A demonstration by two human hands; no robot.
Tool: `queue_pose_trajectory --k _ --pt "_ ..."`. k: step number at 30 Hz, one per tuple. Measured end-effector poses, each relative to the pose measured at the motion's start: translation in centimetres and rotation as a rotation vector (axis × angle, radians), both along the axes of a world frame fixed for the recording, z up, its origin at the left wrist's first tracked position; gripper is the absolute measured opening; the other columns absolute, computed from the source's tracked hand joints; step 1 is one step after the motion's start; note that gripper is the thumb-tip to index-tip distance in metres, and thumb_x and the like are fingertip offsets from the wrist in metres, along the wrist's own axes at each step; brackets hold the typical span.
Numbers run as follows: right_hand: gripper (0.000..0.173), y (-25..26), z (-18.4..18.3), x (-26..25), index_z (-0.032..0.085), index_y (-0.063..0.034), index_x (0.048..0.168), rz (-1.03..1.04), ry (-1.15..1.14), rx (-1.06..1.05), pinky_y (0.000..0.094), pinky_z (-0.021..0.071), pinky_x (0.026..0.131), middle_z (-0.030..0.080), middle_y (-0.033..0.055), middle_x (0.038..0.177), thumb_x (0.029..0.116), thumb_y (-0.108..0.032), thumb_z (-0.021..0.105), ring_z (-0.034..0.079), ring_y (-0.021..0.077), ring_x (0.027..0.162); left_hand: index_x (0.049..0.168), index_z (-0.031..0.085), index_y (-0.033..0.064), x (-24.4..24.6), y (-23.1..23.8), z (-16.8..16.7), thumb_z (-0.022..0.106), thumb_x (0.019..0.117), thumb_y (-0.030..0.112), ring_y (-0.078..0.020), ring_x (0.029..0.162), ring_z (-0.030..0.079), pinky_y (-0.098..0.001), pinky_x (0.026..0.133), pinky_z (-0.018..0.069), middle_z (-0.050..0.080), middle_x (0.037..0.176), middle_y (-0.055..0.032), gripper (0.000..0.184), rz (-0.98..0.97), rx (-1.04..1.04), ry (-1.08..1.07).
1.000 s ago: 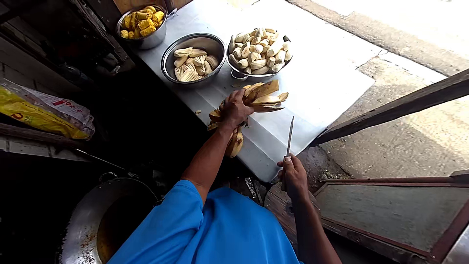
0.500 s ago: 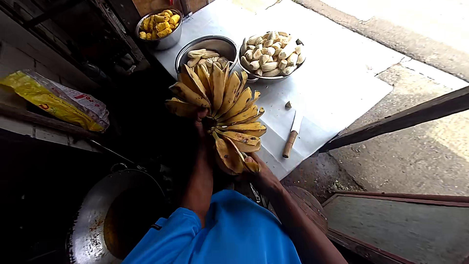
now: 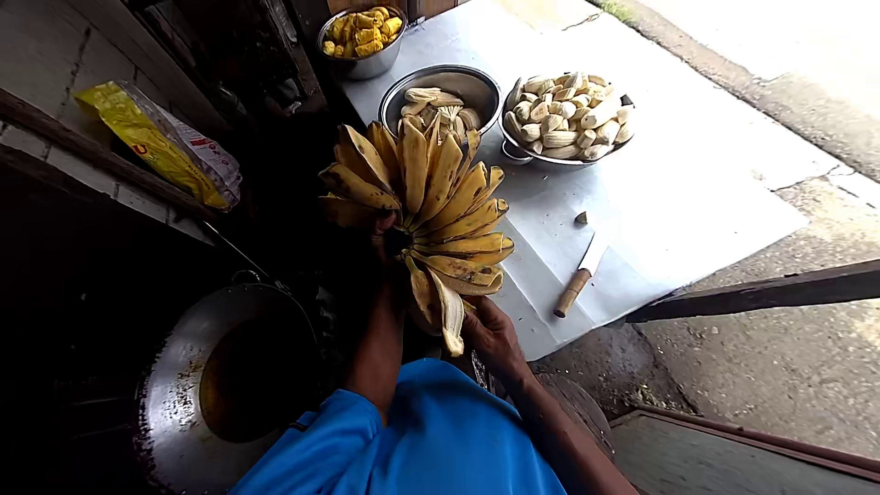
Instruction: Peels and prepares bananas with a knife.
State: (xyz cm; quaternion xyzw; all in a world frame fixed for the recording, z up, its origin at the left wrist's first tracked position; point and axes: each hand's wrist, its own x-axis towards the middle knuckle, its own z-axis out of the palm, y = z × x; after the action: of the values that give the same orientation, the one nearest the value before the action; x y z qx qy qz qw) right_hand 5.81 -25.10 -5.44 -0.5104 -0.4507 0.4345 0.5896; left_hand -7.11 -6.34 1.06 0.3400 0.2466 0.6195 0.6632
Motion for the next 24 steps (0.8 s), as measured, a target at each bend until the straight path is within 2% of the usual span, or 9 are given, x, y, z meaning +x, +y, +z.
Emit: queue_pose_trajectory --k 2,5,6,8,12,16,19,22,24 --pt "0.036 0.4 -0.6 0.7 0.071 -0.0045 0.11 0.008 -0.261 0.021 0.0235 0.0579 0.076 0.073 -0.0008 0.091 0.1083 -0.033 0.048 0.068 0.002 0.082 0.084 0.065 0.0102 -0.7 0.0 0.2 0.051 0.0907 0.004 -0.0048 0.052 0.06 -0.0207 0.049 0.0522 0.065 0.064 0.0005 0.017 -0.016 0.012 -0.058" --pt "0.062 1.0 -2.4 2.4 0.071 -0.0039 0.113 -0.023 -0.54 -0.056 0.0373 0.0572 0.089 0.073 0.0086 0.102 0.1086 -0.052 0.033 0.07 0.0142 0.097 0.089 0.07 0.0093 -2.1 1.4 -0.9 0.063 0.0836 0.004 -0.0076 0.065 0.068 -0.025 0.063 0.0588 0.072 0.076 -0.0022 0.01 -0.033 0.174 -0.2" --pt "0.06 1.1 -3.1 3.3 0.07 -0.0022 0.12 -0.063 -0.614 -0.088 0.0421 0.0555 0.094 0.073 0.0132 0.11 0.1093 -0.048 0.033 0.07 0.0205 0.104 0.09 0.071 0.0091 -2.9 2.0 -1.2 0.065 0.0821 0.005 -0.0081 0.066 0.069 -0.0259 0.064 0.0593 0.073 0.078 -0.0026 0.01 -0.003 0.229 -0.202" --pt "0.049 1.2 -4.6 5.2 0.068 -0.0005 0.126 -0.207 -0.766 -0.145 0.0492 0.0553 0.092 0.071 0.0192 0.114 0.1091 -0.035 0.038 0.069 0.0308 0.105 0.093 0.071 0.0088 -4.8 2.7 -0.7 0.067 0.0815 0.003 -0.0094 0.077 0.071 -0.0288 0.074 0.0603 0.074 0.085 -0.0033 0.014 0.086 0.308 -0.172" --pt "0.03 0.7 -8.0 9.1 0.072 0.0002 0.108 -0.453 -0.97 -0.172 0.0527 0.0545 0.091 0.068 0.0232 0.115 0.1052 -0.02 0.05 0.066 0.0383 0.111 0.099 0.067 0.0075 -10.1 3.8 1.7 0.063 0.0811 0.001 -0.0131 0.088 0.072 -0.0341 0.081 0.0605 0.074 0.092 -0.005 0.02 0.321 0.381 -0.048" --pt "0.036 -0.5 -10.4 10.4 0.07 0.0015 0.084 -0.497 -1.035 -0.066 0.0488 0.0512 0.099 0.068 0.0236 0.116 0.1026 -0.026 0.056 0.063 0.0381 0.117 0.105 0.061 0.0054 -15.0 3.3 6.9 0.057 0.0846 -0.002 -0.0163 0.094 0.07 -0.0383 0.086 0.0591 0.071 0.096 -0.0061 0.022 0.689 0.478 0.122" --pt "0.047 -0.6 -10.4 9.9 0.07 0.0012 0.083 -0.49 -1.088 -0.074 0.0502 0.0489 0.102 0.069 0.0245 0.116 0.1044 -0.035 0.05 0.063 0.0393 0.118 0.107 0.057 0.0017 -17.2 1.7 12.2 0.053 0.0896 -0.002 -0.0194 0.093 0.069 -0.0405 0.084 0.0588 0.069 0.094 -0.0087 0.018 1.011 0.534 0.259" --pt "0.051 -0.3 -10.5 9.9 0.071 0.0007 0.087 -0.497 -1.157 -0.116 0.0512 0.0473 0.103 0.069 0.0247 0.117 0.1058 -0.038 0.044 0.062 0.0404 0.119 0.108 0.054 -0.0069 -18.7 1.6 17.0 0.052 0.0934 -0.005 -0.0303 0.089 0.068 -0.0495 0.081 0.0598 0.065 0.092 -0.0201 0.015 1.323 0.501 0.233" --pt "0.051 -0.2 -10.4 9.8 0.071 0.0007 0.089 -0.503 -1.188 -0.132 0.0524 0.047 0.103 0.069 0.0246 0.116 0.1059 -0.038 0.042 0.062 0.041 0.119 0.104 0.056 -0.0103 -22.3 4.0 17.8 0.049 0.0955 -0.007 -0.0338 0.084 0.068 -0.0504 0.076 0.0607 0.063 0.089 -0.0247 0.012 1.445 0.513 0.269"
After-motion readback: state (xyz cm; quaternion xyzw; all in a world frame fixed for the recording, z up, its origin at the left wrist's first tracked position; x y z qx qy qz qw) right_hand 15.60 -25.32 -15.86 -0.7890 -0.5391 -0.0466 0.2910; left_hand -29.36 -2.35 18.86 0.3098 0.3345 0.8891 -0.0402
